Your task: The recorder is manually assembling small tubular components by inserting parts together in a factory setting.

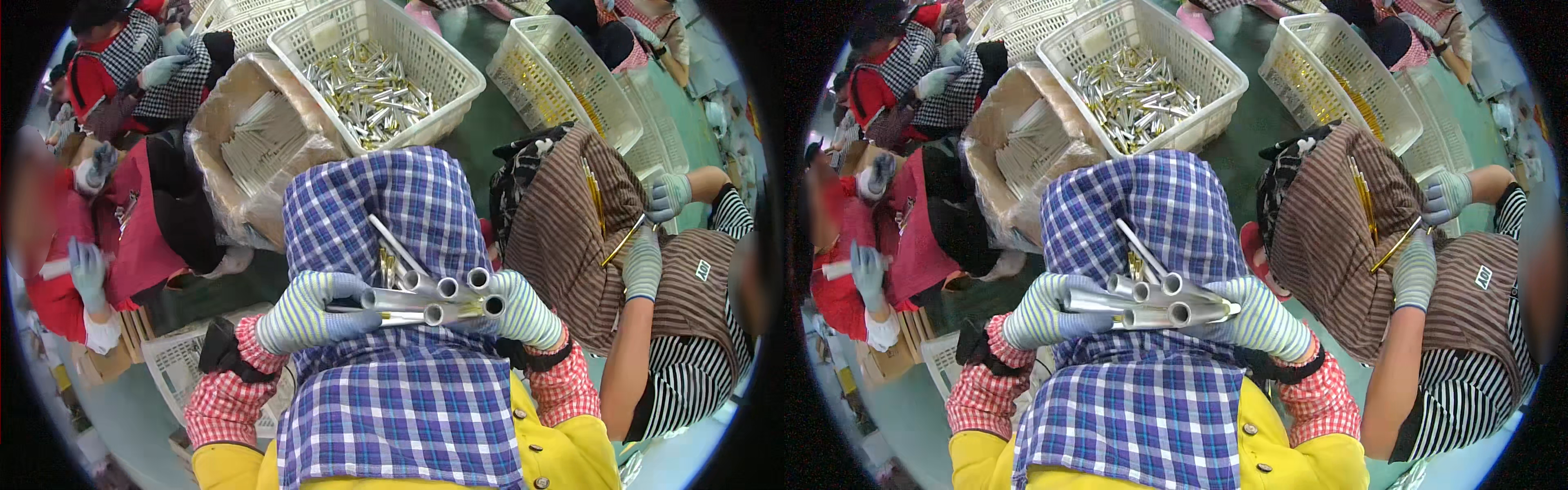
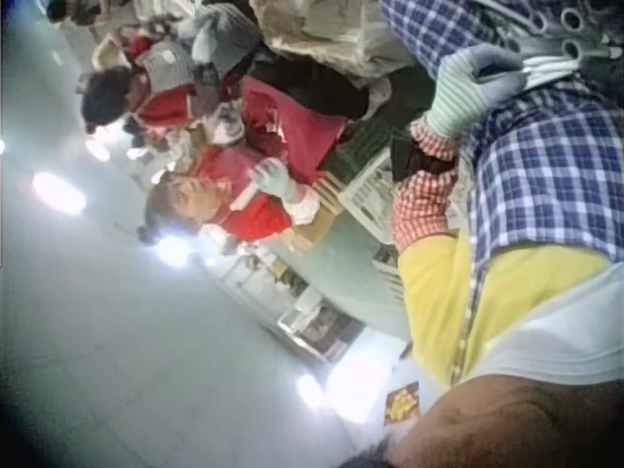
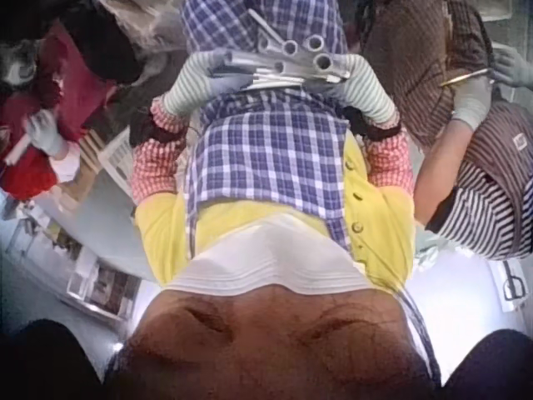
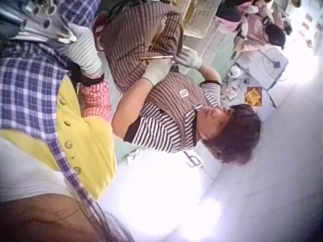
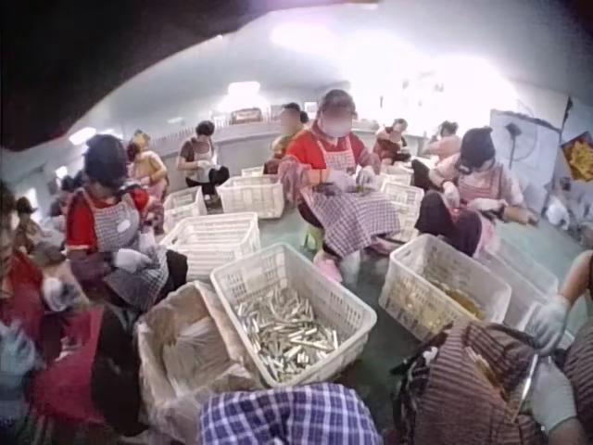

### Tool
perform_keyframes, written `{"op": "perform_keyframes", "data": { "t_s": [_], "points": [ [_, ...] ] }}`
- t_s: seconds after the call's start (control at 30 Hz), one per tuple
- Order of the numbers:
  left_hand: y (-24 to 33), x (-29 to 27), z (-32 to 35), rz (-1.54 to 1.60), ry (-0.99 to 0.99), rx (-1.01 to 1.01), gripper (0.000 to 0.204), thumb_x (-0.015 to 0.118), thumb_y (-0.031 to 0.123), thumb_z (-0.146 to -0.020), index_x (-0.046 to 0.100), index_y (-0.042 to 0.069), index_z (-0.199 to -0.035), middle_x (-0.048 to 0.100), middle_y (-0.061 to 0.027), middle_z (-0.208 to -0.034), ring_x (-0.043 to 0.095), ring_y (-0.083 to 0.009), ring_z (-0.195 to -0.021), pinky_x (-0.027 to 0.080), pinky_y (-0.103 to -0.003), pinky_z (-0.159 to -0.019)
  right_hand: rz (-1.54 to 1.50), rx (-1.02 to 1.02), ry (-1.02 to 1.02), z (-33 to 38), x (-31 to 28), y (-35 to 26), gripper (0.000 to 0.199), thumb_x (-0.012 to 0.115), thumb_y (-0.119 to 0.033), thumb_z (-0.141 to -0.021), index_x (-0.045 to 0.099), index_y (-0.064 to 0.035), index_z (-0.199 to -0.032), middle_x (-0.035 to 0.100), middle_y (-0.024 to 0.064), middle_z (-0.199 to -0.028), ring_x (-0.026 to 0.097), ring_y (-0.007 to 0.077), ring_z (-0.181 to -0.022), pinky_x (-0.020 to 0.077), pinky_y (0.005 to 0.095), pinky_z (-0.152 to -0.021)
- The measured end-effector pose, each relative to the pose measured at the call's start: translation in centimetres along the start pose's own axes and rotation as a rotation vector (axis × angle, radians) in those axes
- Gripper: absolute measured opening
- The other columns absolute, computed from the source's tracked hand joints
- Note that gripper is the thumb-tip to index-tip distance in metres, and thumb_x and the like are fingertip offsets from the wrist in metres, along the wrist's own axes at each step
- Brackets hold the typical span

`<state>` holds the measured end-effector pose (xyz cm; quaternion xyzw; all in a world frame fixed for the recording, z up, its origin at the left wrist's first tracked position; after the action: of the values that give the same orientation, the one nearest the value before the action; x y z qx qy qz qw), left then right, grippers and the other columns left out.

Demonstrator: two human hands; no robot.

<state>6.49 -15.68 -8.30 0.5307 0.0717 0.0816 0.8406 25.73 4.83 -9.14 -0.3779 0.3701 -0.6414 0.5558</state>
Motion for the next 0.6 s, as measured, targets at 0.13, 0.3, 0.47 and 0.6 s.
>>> {"op": "perform_keyframes", "data": {
  "t_s": [0.13,0.3,0.47,0.6],
  "points": [
    [-1.8,2.2,0.7,0.232,0.028,0.117,0.028,0.079,0.018,-0.085,0.072,0.001,-0.106,0.073,-0.0072,-0.095,0.067,-0.0115,-0.088,0.054,-0.028,-0.080,0.108,-0.105,-0.028,0.2,1.7,0.6,0.046,0.080,-0.005,-0.081,0.067,-0.0082,-0.126,0.073,0.0039,-0.112,0.067,0.0108,-0.099,0.0535,0.0267,-0.088],
    [1.4,1.2,-0.6,-0.066,-0.120,0.010,0.030,0.074,0.013,-0.088,0.070,0.002,-0.115,0.074,-0.0073,-0.099,0.069,-0.0115,-0.086,0.055,-0.027,-0.080,-0.126,0.046,0.082,0.1,1.8,3.3,0.042,0.082,-0.010,-0.080,0.069,-0.0066,-0.120,0.073,0.0028,-0.109,0.066,0.0099,-0.101,0.0528,0.0258,-0.089],
    [0.8,-1.0,-4.8,0.310,0.123,0.148,0.016,0.062,0.011,-0.096,0.067,0.004,-0.109,0.070,-0.0041,-0.099,0.063,-0.0091,-0.093,0.051,-0.026,-0.084,0.164,0.053,0.139,0.0,0.8,2.2,0.034,0.084,-0.012,-0.078,0.072,-0.0063,-0.110,0.074,0.0020,-0.100,0.068,0.0087,-0.088,0.0549,0.0263,-0.080],
    [-0.7,-0.2,-7.6,-0.837,0.158,0.537,0.021,0.063,0.008,-0.086,0.069,0.008,-0.105,0.068,-0.0067,-0.095,0.066,-0.0261,-0.086,0.054,-0.037,-0.079,0.036,0.027,0.413,0.3,-0.5,2.4,0.026,0.079,-0.009,-0.080,0.070,-0.0050,-0.105,0.073,0.0043,-0.091,0.068,0.0106,-0.084,0.0552,0.0274,-0.077]
  ]
}}
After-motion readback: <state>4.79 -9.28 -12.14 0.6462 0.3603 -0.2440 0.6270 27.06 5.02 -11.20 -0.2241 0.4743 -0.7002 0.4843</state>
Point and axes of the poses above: each hand's wrist, its own z-axis away from the middle knuckle, its own x-axis out of the palm, y = z × x, the point moved 3 cm from there along -z, towards the middle knuckle
